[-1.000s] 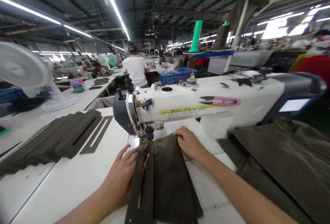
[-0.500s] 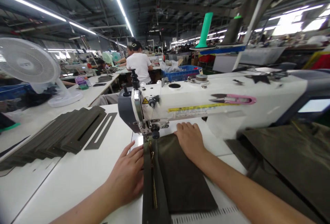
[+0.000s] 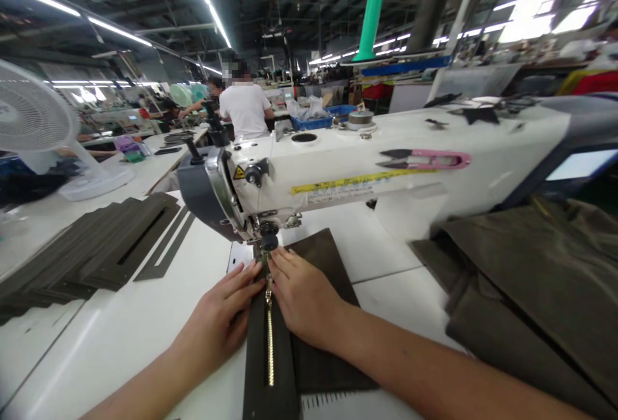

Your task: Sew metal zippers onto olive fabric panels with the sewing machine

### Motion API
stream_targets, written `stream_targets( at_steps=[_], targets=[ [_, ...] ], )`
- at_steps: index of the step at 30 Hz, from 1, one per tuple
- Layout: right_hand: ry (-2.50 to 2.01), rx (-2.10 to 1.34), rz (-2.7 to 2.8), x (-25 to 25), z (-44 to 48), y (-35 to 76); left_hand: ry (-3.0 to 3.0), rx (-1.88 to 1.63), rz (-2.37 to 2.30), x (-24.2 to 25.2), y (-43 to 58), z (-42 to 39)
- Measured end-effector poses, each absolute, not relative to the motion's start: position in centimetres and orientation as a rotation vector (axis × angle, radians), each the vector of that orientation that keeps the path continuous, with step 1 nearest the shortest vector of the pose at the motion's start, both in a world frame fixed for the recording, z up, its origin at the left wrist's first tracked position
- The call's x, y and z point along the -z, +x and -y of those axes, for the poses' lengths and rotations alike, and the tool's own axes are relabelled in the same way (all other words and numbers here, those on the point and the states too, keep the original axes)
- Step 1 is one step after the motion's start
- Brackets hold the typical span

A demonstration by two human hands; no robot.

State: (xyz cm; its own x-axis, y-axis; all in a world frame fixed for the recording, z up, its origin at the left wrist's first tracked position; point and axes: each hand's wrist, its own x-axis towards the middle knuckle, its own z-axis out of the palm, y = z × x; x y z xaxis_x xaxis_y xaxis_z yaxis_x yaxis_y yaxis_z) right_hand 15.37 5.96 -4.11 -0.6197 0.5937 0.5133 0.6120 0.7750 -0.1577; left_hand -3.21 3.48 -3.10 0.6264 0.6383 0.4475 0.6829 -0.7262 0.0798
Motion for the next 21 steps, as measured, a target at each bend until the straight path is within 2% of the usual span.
stream_targets(
  at_steps=[7,21],
  targets=[
    [-0.951,0.062,2.454,3.7,-5.8,15.2,-2.77,0.652,0.98,2.2,-3.2,-4.3],
    [-0.972,0.026,2.49,3.7,-5.9,15.1,-2.78,0.571,1.109,1.8,-2.8,-4.0]
  ],
)
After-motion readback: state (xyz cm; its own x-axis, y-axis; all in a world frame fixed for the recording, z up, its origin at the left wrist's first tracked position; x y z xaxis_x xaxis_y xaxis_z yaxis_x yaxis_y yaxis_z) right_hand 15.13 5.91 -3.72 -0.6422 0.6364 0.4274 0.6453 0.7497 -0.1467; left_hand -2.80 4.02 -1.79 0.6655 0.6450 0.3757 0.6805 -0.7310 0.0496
